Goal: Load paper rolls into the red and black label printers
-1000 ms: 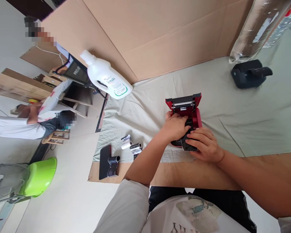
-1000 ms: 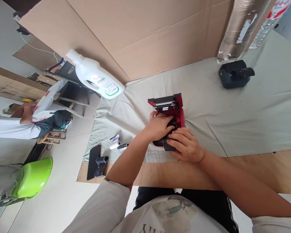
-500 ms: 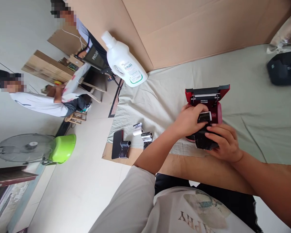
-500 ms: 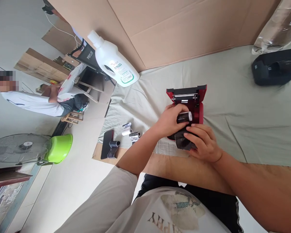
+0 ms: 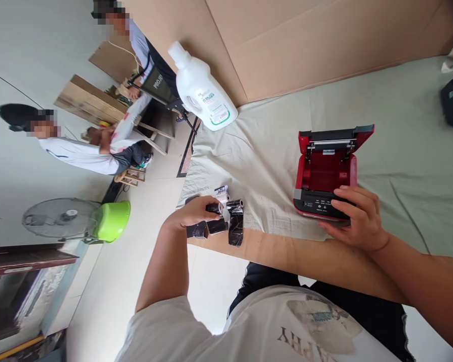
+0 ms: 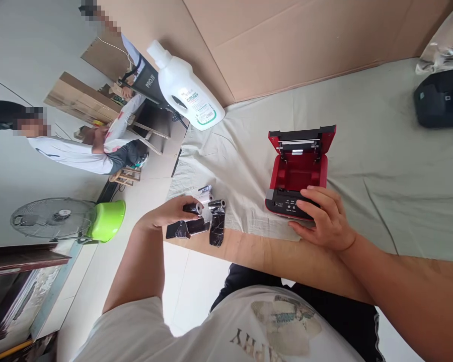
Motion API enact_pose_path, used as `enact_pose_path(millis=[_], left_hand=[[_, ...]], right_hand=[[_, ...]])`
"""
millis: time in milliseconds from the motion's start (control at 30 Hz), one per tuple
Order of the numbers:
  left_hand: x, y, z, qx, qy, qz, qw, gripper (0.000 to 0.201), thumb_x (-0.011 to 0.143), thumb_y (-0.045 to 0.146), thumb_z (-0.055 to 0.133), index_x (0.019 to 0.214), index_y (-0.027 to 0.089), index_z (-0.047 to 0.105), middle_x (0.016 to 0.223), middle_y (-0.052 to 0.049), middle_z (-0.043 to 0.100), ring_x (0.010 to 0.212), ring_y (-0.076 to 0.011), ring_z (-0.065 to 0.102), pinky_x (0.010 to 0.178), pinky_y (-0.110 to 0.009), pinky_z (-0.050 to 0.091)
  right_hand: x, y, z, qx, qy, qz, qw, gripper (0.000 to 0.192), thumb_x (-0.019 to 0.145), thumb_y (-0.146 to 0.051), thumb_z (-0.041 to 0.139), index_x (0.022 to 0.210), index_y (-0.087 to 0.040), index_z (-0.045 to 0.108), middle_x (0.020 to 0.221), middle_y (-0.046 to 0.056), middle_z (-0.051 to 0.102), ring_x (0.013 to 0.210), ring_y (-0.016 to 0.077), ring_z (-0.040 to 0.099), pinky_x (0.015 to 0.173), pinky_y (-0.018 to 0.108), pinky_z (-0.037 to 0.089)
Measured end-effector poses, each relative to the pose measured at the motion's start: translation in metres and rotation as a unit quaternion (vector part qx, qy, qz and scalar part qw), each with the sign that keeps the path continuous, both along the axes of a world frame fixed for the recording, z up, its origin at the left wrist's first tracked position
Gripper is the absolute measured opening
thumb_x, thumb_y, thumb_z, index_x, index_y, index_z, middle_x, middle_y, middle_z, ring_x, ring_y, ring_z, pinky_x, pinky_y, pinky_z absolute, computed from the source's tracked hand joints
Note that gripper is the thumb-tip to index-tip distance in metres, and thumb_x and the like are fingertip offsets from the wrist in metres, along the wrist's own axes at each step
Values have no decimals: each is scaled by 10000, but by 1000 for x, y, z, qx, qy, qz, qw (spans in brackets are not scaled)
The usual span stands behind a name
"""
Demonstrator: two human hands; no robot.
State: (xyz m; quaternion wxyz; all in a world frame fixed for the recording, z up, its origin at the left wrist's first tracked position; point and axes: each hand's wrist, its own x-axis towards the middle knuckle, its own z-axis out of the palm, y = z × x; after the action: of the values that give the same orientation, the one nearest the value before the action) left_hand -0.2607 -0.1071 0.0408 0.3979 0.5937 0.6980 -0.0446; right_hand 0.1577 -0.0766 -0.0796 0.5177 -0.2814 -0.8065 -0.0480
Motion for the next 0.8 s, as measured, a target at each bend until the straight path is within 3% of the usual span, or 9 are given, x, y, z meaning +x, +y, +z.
enact_pose_path(millis=[167,267,400,567,667,733,800], left_hand=[[3,-15,-36,10,167,27,986,420,691,280,703,1088,219,582,1129,-82,686,985,-266,665,820,-360,503],[18,-15,-38,45,251,2,967,443,716,314,724,1120,209,575,1162,-97,672,1110,-314,615,935,-423,465],[39,-9,-36,151,254,-33,955,367,810,321,672,1151,206,598,1216,-109,646,1215,-319,534,1042,-453,403],[71,2,-60,153,262,-129,944,321,800,96,588,1101,189,646,1188,-147,655,1223,-365,512,1016,-512,403],[93,3,-64,163,197,-164,953,296,784,67,577,1046,184,652,1106,-135,674,1165,-346,557,1010,-508,411],[107,2,-54,126,48,-190,972,334,789,133,626,1115,207,614,1106,-96,681,1109,-295,602,987,-460,454],[121,1,-37,62,-136,-212,966,416,777,207,682,1175,226,562,1107,-67,681,1021,-235,644,910,-383,511]], right_hand=[[0,-1,0,-6,-5,-1,1000,440,780,-345,784,1146,-221,574,1166,110,637,1074,290,644,850,468,579],[0,-1,0,-6,-6,-1,1000,424,786,-338,779,1142,-214,585,1162,110,642,1071,288,642,852,468,575],[0,-1,-1,-9,-5,3,1000,425,776,-329,788,1139,-209,601,1154,114,652,1069,290,641,856,468,572],[1,-1,-5,-35,-1,7,999,407,792,-323,773,1159,-248,611,1188,87,656,1091,282,638,893,475,561],[1,-2,-5,-41,-2,12,999,415,789,-305,774,1164,-251,604,1180,85,658,1096,276,642,897,470,563],[1,-2,-4,-43,-4,16,999,408,793,-299,767,1161,-257,596,1164,84,661,1093,270,646,886,465,569],[0,-2,-3,-44,-4,20,999,402,793,-289,764,1156,-252,595,1150,88,663,1094,269,644,881,463,574]])
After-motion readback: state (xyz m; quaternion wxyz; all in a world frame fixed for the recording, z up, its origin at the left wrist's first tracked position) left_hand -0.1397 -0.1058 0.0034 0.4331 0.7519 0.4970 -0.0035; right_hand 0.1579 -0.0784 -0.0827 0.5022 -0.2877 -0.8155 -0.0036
